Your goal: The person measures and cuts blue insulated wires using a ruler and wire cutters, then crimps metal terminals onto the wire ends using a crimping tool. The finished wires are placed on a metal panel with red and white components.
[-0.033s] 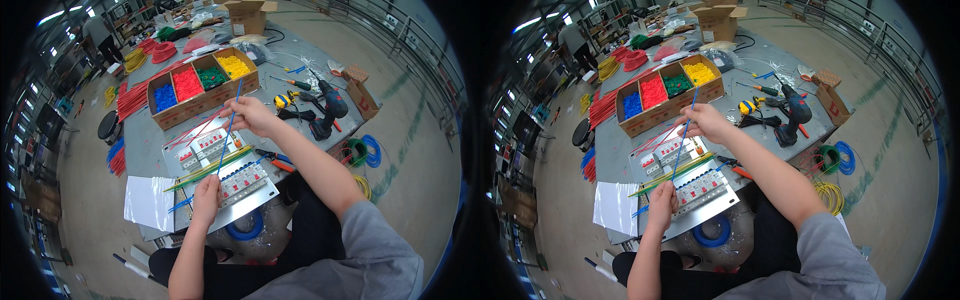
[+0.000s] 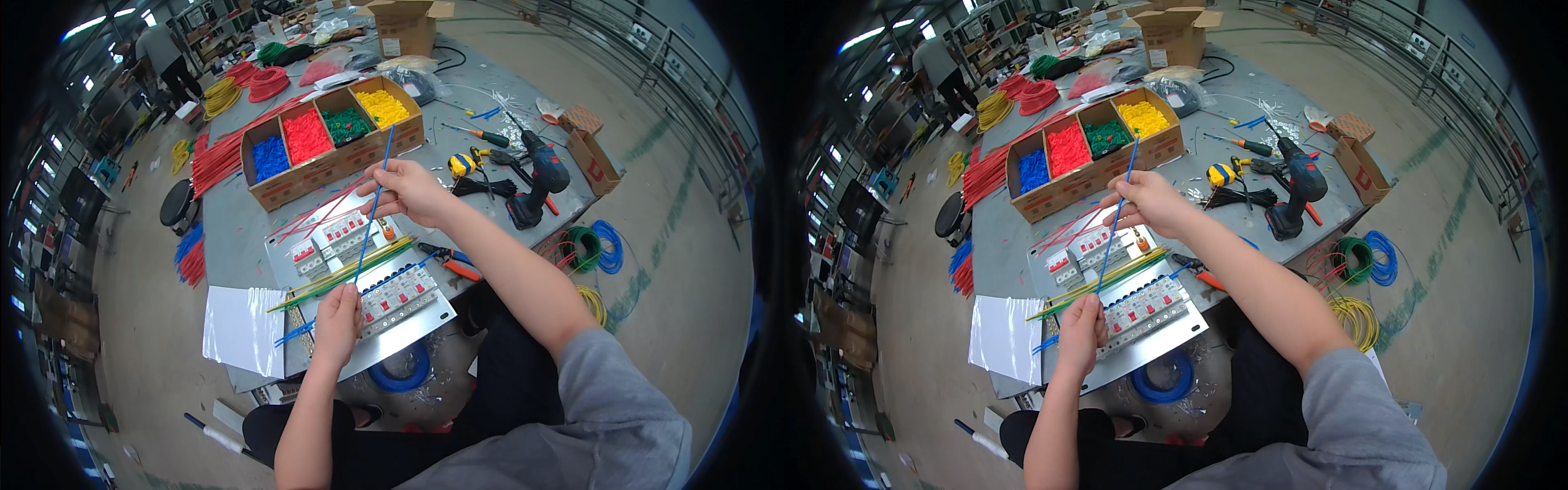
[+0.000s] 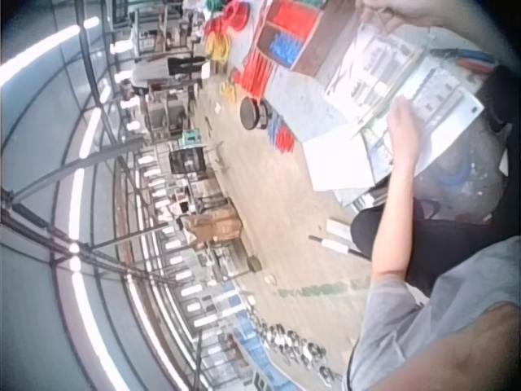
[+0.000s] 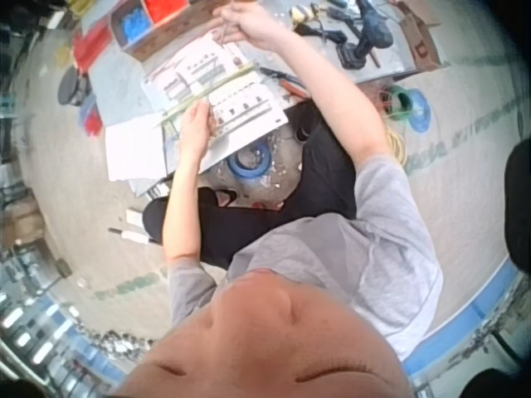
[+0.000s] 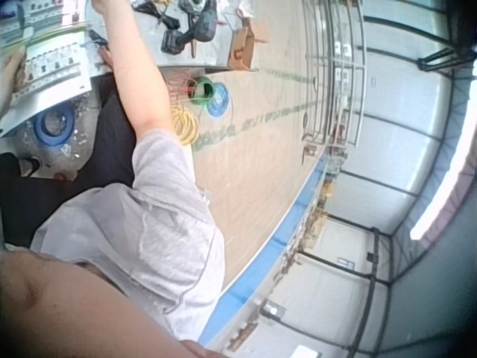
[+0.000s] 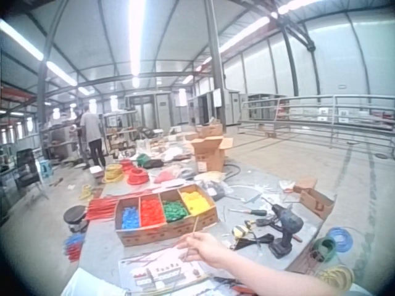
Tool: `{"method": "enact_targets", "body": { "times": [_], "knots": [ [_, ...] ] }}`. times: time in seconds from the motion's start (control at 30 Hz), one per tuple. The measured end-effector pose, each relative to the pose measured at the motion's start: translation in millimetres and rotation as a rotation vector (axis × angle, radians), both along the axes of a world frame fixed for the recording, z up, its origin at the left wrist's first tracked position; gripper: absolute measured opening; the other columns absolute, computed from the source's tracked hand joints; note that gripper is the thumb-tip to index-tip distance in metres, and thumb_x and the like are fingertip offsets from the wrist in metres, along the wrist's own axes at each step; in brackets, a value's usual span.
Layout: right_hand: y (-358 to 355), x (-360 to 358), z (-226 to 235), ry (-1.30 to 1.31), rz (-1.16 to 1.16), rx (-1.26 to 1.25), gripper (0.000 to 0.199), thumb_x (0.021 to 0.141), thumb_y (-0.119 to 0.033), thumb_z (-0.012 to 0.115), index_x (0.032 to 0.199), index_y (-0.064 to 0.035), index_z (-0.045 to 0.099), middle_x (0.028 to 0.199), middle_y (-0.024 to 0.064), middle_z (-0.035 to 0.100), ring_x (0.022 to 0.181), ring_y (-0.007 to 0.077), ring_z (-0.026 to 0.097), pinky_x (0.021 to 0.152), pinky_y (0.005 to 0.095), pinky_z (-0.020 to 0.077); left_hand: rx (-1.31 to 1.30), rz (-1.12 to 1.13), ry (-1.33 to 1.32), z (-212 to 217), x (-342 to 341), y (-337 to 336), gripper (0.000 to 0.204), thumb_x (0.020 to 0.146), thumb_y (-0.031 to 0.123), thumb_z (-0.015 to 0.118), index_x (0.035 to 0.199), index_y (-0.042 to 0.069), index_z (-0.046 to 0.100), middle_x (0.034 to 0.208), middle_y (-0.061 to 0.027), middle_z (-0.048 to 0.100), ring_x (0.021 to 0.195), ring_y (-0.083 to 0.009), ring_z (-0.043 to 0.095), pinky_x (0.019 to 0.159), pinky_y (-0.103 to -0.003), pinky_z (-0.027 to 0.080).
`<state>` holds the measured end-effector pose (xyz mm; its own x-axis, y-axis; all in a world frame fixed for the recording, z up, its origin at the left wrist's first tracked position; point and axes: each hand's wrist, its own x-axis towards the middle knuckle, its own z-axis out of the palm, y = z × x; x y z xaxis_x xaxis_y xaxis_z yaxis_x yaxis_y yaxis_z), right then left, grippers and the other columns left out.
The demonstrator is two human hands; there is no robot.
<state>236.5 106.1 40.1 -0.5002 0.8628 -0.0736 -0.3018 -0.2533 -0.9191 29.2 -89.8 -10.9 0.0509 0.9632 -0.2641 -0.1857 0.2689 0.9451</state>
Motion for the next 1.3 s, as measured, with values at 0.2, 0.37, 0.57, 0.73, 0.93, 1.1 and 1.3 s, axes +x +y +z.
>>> {"method": "enact_targets", "body": {
  "times": [0.2,0.37,0.57,0.73,0.93,1.1,1.3],
  "knots": [
    [-6,-3,10,0.015,-0.137,0.134,0.025,0.113,-0.021,0.052,0.125,0.0007,0.051,0.111,0.0224,0.073,0.092,0.0322,0.080,0.072,0.0360,0.0682,0.012,0.038,-0.009,4,4,7,0.039,0.115,0.037,0.050,0.086,0.012,0.048,0.058,0.0078,0.031,0.046,-0.0058,0.023,0.045,-0.028,0.021],
    [-19,-7,23,0.055,-0.136,0.075,0.023,0.111,-0.017,0.054,0.127,0.0007,0.052,0.113,0.0233,0.072,0.097,0.0326,0.079,0.079,0.0386,0.0682,0.028,0.059,0.024,14,-3,6,0.037,0.115,0.037,0.051,0.087,0.012,0.049,0.059,0.0082,0.032,0.046,-0.0050,0.025,0.044,-0.027,0.023],
    [-47,-43,-8,0.000,0.116,0.025,0.029,0.107,-0.007,0.059,0.131,0.0038,0.048,0.115,0.0237,0.073,0.099,0.0306,0.078,0.084,0.0382,0.0677,0.104,0.114,0.195,2,-7,10,0.036,0.115,0.036,0.051,0.088,0.012,0.049,0.061,0.0084,0.035,0.046,-0.0045,0.029,0.044,-0.026,0.024],
    [-46,-47,-7,-0.006,0.086,0.099,0.022,0.109,-0.009,0.055,0.128,0.0032,0.052,0.112,0.0238,0.075,0.095,0.0296,0.079,0.081,0.0370,0.0677,0.103,0.119,0.174,5,-6,13,0.036,0.115,0.035,0.051,0.087,0.011,0.050,0.061,0.0077,0.037,0.047,-0.0043,0.030,0.044,-0.026,0.024],
    [-43,-39,0,0.021,0.085,0.021,0.033,0.116,-0.029,0.046,0.123,0.0015,0.056,0.104,0.0236,0.076,0.091,0.0330,0.080,0.077,0.0362,0.0673,0.139,0.096,0.184,5,-9,13,0.036,0.114,0.035,0.052,0.087,0.012,0.050,0.062,0.0073,0.038,0.048,-0.0041,0.031,0.045,-0.025,0.025],
    [-42,-34,0,0.056,0.062,-0.042,0.036,0.116,-0.031,0.045,0.123,0.0017,0.057,0.100,0.0224,0.076,0.090,0.0338,0.080,0.073,0.0367,0.0669,0.159,0.053,0.187,12,-3,13,0.036,0.115,0.035,0.051,0.087,0.012,0.050,0.061,0.0072,0.038,0.049,-0.0041,0.032,0.045,-0.025,0.025],
    [-32,-32,3,0.073,-0.051,-0.003,0.034,0.115,-0.031,0.050,0.127,0.0003,0.055,0.106,0.0199,0.075,0.090,0.0324,0.080,0.075,0.0377,0.0676,0.166,0.043,0.207,6,-12,12,0.042,0.115,0.039,0.049,0.082,0.012,0.051,0.061,0.0063,0.040,0.051,-0.0049,0.031,0.048,-0.025,0.026]
  ]
}}
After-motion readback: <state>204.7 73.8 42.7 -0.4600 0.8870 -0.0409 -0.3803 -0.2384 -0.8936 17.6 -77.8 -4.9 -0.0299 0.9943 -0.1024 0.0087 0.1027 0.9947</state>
